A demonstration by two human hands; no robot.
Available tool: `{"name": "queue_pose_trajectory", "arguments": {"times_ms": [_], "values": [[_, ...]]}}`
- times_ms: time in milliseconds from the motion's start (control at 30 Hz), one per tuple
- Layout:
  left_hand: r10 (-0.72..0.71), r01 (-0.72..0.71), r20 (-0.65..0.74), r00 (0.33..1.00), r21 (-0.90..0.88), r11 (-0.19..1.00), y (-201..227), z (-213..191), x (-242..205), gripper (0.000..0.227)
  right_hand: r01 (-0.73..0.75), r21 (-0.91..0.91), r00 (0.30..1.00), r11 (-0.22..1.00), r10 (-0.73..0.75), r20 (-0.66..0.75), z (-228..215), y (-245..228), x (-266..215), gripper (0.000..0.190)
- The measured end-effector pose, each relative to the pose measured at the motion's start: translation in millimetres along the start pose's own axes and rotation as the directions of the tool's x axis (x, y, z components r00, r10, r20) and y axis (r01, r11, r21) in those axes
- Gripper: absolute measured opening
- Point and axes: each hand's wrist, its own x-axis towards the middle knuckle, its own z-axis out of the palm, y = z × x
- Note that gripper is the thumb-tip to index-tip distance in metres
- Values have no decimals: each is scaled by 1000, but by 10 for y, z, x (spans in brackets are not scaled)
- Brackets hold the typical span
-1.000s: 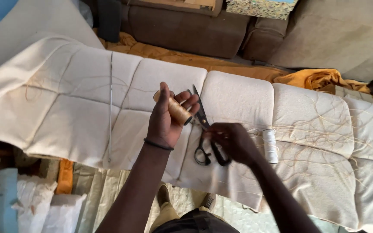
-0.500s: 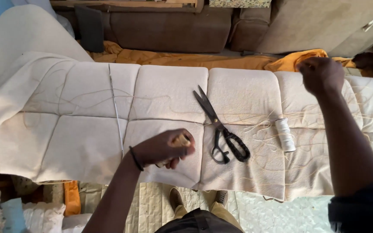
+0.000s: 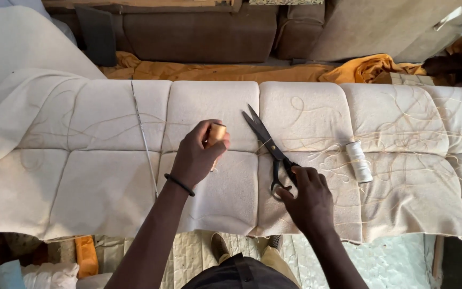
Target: The person is pulling thread from a spool and cutting it to length using scissors, preparing it for upholstery work.
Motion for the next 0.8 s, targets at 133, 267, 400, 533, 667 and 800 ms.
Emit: {"name": "queue_pose_trajectory", "arguments": {"times_ms": [133, 267, 400, 533, 667, 800], "values": [[74, -78, -77, 994, -61, 995, 190, 75, -111, 57, -49, -163, 998, 985, 56, 39, 9, -163, 33, 68], [118, -135, -179, 977, -84, 987, 431, 134, -209, 56, -68, -179, 982, 981, 98, 161, -129, -188, 61, 77], [154, -183, -213, 965, -123, 975, 289, 201, -49, 57, -222, -76, 915, 972, 235, 329, -164, 321, -71, 92], [-25, -22, -137, 990, -328, 944, 355, 217, 90, 47, -593, 534, 753, 603, 182, 632, -329, 410, -452, 84], [-77, 49, -73, 994, -334, 941, 354, 228, 171, 54, -705, 692, 698, 157, -21, 716, -307, 325, -911, 97], [102, -147, -147, 984, -343, 928, 211, 228, 335, 54, -739, 668, 663, 90, -84, 744, 72, 571, -1253, 96]]}}
